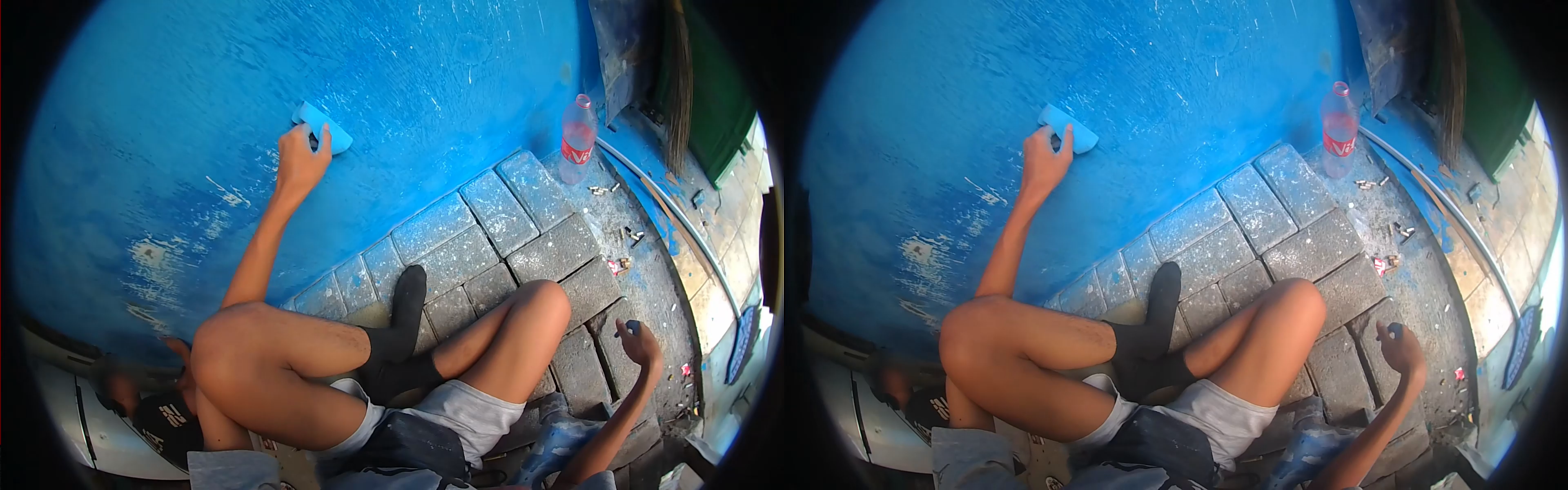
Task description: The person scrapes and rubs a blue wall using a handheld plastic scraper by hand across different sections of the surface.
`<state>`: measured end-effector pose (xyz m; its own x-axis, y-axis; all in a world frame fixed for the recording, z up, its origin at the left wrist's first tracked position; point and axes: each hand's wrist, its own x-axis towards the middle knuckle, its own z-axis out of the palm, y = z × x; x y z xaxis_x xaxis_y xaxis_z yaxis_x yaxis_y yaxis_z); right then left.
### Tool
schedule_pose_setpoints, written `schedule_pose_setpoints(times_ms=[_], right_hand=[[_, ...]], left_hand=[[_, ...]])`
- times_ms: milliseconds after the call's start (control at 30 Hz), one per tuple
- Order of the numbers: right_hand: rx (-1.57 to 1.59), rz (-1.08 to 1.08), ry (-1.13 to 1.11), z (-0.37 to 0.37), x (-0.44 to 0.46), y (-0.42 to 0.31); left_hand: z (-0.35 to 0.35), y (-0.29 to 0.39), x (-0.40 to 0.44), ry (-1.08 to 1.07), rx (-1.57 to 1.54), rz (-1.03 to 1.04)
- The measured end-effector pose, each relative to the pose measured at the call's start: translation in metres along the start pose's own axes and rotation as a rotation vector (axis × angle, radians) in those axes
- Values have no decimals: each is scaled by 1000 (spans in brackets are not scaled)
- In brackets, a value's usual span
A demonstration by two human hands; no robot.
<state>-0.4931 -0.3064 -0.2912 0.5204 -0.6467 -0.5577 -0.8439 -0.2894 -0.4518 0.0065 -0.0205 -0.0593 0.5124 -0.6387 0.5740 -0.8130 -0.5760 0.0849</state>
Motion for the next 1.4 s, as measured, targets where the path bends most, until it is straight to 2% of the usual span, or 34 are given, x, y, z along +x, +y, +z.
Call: schedule_pose_setpoints(times_ms=[67, 100, 167, 200, 267, 400, 467, 500, 567, 600, 700, 767, 867, 967, 1033, 1167, 1233, 1267, 1333, 1400], right_hand=[[-8, -33, 5, 2, 3, 6], [-11, -60, 16, 3, 5, 8], [-16, -49, 12, 1, 3, 4], [-18, -32, 10, 0, 1, 3], [2, -34, 7, 1, 1, 2], [26, -10, -16, -2, -1, -2], [7, -31, -4, 3, 2, 4], [-10, -49, 15, 4, 4, 5], [-15, -40, 6, 1, 1, 0], [-12, -26, -1, 0, 0, -1], [-38, -113, 47, 11, 13, 21], [-35, -96, 46, 10, 13, 21], [-21, -45, 19, 4, 6, 8], [-19, -31, 5, 2, 2, 3], [-27, -46, 14, 2, 1, 2], [-30, -40, 11, 5, 8, 12], [-28, -66, 20, 8, 10, 15], [-30, -62, 29, 7, 9, 13], [-33, -53, 40, 3, 2, 5], [-25, -18, 19, -2, -4, -5]], left_hand=[[-5, 2, -2, -2, -113, -146], [1, 0, -11, -1, -108, -151], [27, -18, -37, -60, 100, -14], [39, -29, -53, -61, 99, -11], [57, -46, -78, -159, 98, 136], [35, -51, -65, -84, 46, 118], [6, -36, -40, 38, 32, -41], [-7, -26, -34, 37, 35, -50], [-20, -10, -27, -49, -7, -238], [-12, -13, -33, -50, -5, -245], [29, -46, -69, -57, 30, -126], [53, -67, -93, -179, 101, 22], [34, -59, -81, -52, 93, 35], [-4, -36, -49, 43, 62, -68], [-24, -29, -34, 121, -105, -162], [-6, -33, -51, 129, 52, -169], [28, -53, -79, 52, 130, -12], [39, -62, -89, 56, 127, -6], [47, -66, -102, -67, 23, 19], [37, -66, -89, -22, 17, 8]])
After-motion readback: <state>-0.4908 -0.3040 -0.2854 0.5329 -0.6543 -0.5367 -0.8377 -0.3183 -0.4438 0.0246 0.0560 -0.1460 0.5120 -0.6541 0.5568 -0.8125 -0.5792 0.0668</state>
